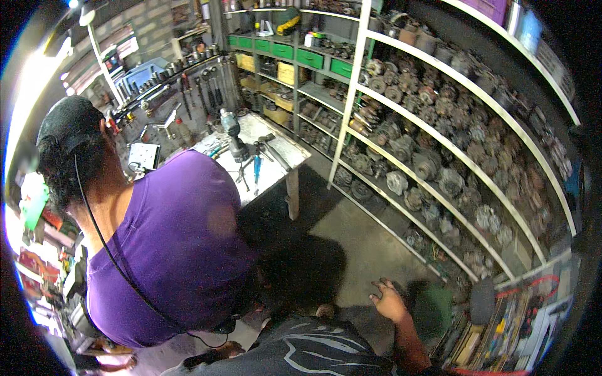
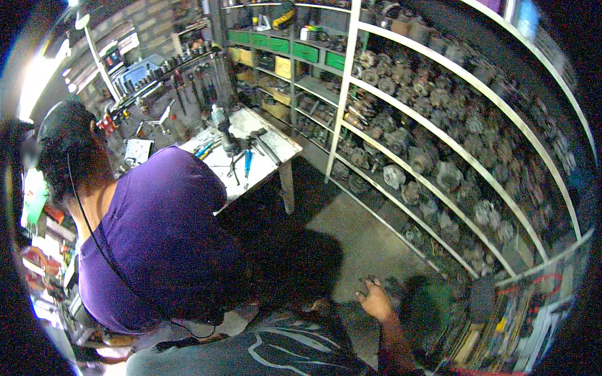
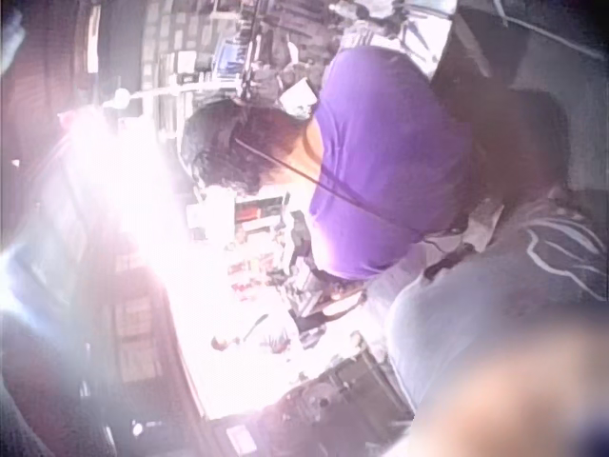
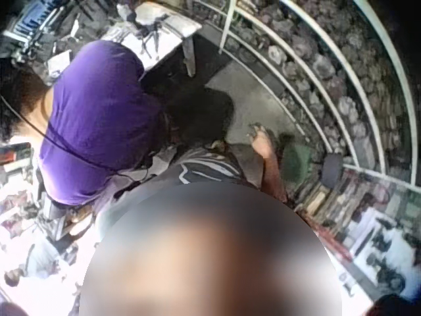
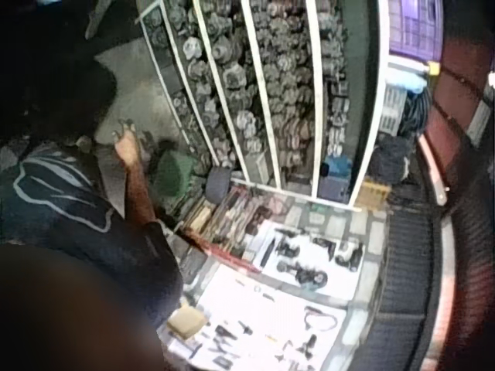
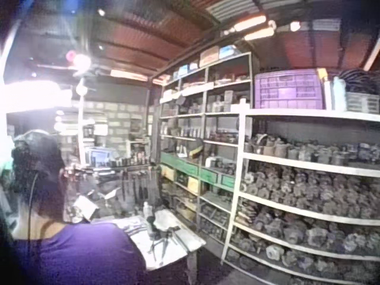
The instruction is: The person disassembles a mechanical component on a workbench using pliers and a hammer. They remove a small part, inspect the assembly, and then reassemble the component by hand, tapping it into place with a hammer.
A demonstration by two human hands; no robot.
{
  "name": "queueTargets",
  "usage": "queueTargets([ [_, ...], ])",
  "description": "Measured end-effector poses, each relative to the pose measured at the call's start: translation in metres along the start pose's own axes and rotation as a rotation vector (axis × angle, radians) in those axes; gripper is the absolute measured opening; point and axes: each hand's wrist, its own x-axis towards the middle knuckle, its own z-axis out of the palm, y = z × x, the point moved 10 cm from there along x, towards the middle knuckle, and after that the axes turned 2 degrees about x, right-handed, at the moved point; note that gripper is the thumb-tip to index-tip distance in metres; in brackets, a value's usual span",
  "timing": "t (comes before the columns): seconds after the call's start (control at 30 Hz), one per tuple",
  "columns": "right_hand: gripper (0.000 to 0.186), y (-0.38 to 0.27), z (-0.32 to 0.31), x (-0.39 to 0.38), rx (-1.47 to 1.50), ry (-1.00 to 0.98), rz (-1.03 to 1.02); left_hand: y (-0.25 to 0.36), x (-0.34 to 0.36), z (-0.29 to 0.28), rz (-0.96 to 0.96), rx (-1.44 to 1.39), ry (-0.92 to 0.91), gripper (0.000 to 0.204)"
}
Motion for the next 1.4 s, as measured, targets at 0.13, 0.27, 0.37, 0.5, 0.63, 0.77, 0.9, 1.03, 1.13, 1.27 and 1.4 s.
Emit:
queueTargets([
  [0.13,0.057,-0.027,-0.042,0.077,-0.080,0.030,-0.215,0.066,0.010,0.026,0.045,-0.129,0.056,0.041],
  [0.27,0.055,-0.071,-0.046,0.157,-0.093,-0.027,-0.353,0.099,0.022,0.034,0.042,-0.218,0.087,0.039],
  [0.37,0.058,-0.126,-0.045,0.211,-0.101,-0.074,-0.461,0.103,0.029,0.024,-0.005,-0.307,0.114,0.037],
  [0.5,0.054,-0.236,-0.074,0.253,-0.071,-0.116,-0.811,0.112,0.037,0.007,-0.050,-0.428,0.149,0.036],
  [0.63,0.042,-0.355,-0.132,0.292,0.011,-0.145,-0.962,0.151,0.048,-0.007,-0.006,-0.541,0.246,0.034],
  [0.77,0.037,-0.511,-0.167,0.308,-0.001,-0.130,-1.301,0.203,0.054,-0.045,0.062,-0.627,0.392,0.032],
  [0.9,0.033,-0.679,-0.158,0.311,0.018,-0.047,-1.727,0.238,0.040,-0.126,0.104,-0.651,0.622,0.030],
  [1.03,0.029,-0.843,-0.105,0.309,0.130,-0.009,-2.019,0.272,0.001,-0.229,0.117,-0.598,0.926,0.029],
  [1.13,0.027,-0.964,-0.045,0.316,0.039,0.081,-2.009,0.304,-0.035,-0.319,0.124,-0.491,1.150,0.028],
  [1.27,0.022,-1.081,0.031,0.295,-0.060,0.279,-2.169,0.340,-0.059,-0.436,0.083,-0.288,1.349,0.026],
  [1.4,0.016,-1.146,0.103,0.293,-0.438,0.489,-2.219,0.358,-0.041,-0.525,-0.038,-0.076,1.374,0.025],
])
